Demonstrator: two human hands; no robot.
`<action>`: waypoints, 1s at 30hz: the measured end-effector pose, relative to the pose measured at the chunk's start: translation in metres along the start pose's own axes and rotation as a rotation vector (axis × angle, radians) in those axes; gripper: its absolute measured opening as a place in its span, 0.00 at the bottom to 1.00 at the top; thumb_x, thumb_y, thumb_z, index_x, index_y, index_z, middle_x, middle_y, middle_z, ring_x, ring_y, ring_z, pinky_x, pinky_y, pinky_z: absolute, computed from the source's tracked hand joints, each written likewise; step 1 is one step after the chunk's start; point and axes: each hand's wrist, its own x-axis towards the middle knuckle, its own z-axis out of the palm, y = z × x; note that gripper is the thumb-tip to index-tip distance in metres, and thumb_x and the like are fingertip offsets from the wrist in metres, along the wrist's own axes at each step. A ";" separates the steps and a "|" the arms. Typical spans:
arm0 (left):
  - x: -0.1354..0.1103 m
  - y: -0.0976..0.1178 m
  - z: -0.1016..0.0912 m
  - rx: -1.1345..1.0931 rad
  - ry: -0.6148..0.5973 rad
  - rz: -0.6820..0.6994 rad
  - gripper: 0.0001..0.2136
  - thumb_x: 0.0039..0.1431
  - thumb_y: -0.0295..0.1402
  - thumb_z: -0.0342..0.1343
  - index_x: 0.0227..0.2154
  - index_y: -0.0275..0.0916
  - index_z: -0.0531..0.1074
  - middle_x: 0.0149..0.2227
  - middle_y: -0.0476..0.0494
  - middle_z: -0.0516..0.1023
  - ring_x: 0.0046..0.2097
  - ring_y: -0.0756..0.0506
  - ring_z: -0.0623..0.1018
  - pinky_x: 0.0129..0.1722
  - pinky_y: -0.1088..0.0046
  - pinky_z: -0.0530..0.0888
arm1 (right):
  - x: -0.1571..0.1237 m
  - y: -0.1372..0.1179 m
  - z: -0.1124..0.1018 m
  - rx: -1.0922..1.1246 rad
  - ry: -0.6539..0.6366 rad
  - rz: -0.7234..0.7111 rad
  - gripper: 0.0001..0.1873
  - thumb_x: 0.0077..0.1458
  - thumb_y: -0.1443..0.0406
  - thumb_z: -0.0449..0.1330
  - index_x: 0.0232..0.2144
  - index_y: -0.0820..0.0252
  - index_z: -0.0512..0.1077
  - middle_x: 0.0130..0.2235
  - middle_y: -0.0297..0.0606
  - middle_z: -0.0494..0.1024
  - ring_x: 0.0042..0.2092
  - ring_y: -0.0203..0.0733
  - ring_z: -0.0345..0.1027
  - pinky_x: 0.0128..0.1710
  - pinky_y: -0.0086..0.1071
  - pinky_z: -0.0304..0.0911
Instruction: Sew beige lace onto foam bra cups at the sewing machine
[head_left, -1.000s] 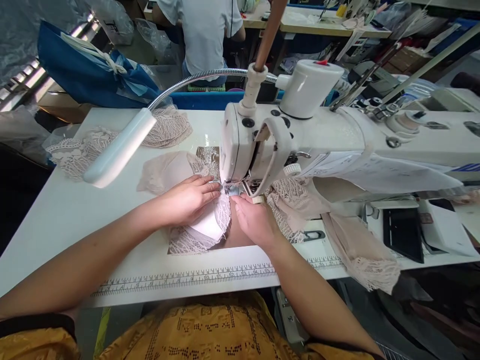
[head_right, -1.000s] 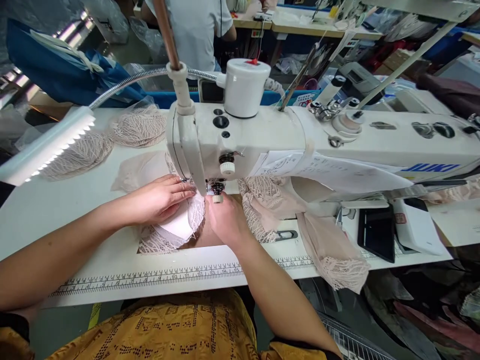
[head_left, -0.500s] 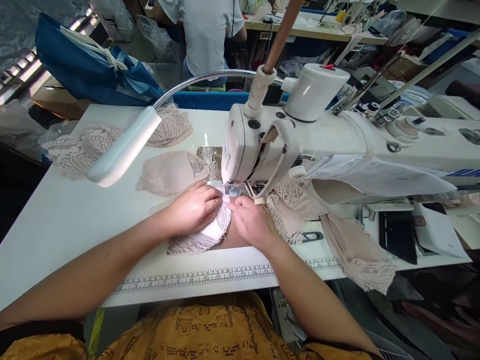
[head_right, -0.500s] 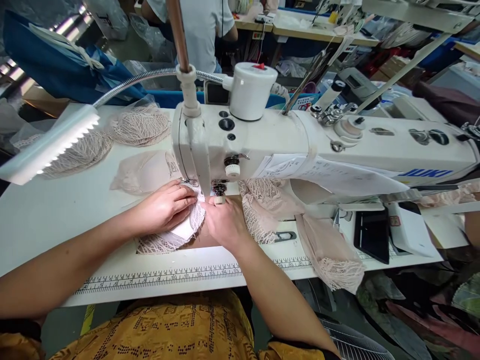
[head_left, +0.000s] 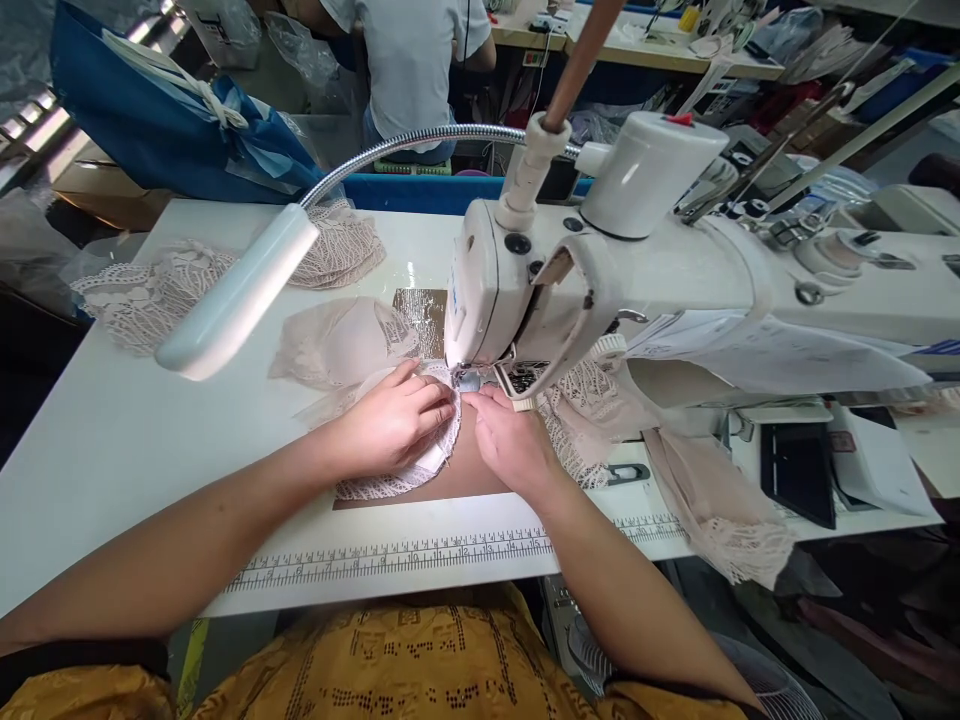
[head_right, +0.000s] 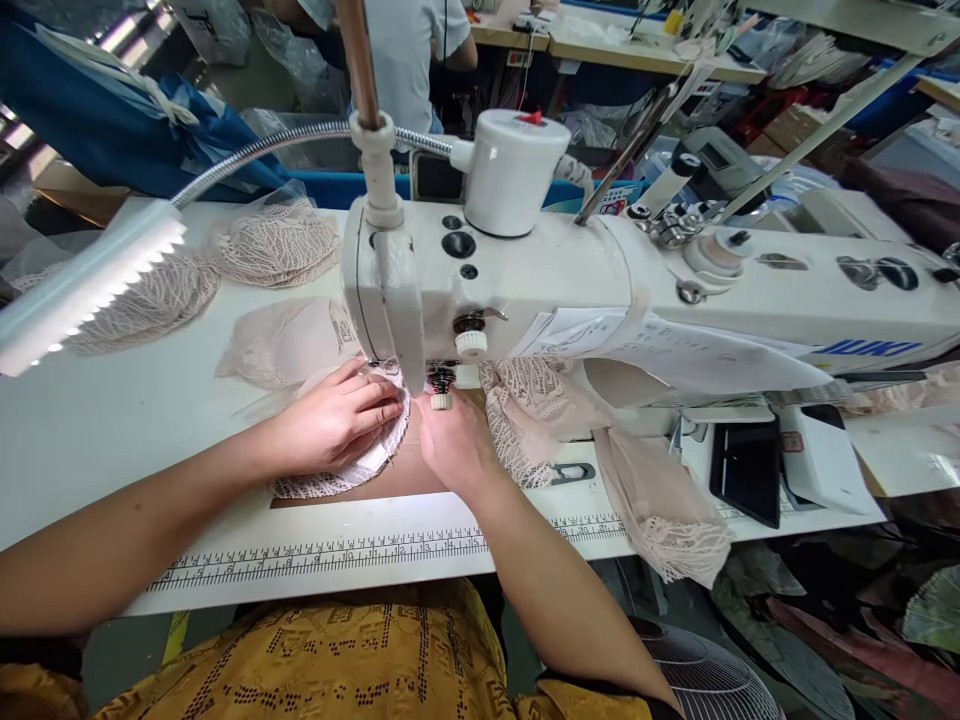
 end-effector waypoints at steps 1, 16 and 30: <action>0.000 0.001 0.000 -0.009 0.005 0.002 0.14 0.66 0.30 0.50 0.51 0.34 0.72 0.47 0.34 0.76 0.49 0.39 0.74 0.58 0.49 0.62 | 0.000 0.000 0.000 -0.003 0.011 0.003 0.21 0.57 0.75 0.48 0.47 0.62 0.76 0.44 0.46 0.78 0.45 0.48 0.71 0.44 0.39 0.68; -0.004 -0.004 0.001 -0.016 0.013 0.064 0.14 0.66 0.34 0.49 0.50 0.35 0.72 0.48 0.35 0.76 0.48 0.39 0.74 0.57 0.50 0.62 | -0.003 -0.004 -0.004 0.015 -0.024 -0.057 0.18 0.59 0.73 0.52 0.47 0.58 0.76 0.40 0.40 0.77 0.36 0.42 0.68 0.34 0.34 0.60; -0.005 -0.007 0.000 -0.026 0.025 0.064 0.16 0.66 0.34 0.48 0.53 0.35 0.71 0.51 0.35 0.76 0.50 0.39 0.74 0.60 0.47 0.58 | -0.003 -0.004 -0.002 0.038 -0.015 -0.038 0.19 0.60 0.72 0.52 0.48 0.61 0.77 0.38 0.41 0.77 0.36 0.42 0.68 0.36 0.34 0.62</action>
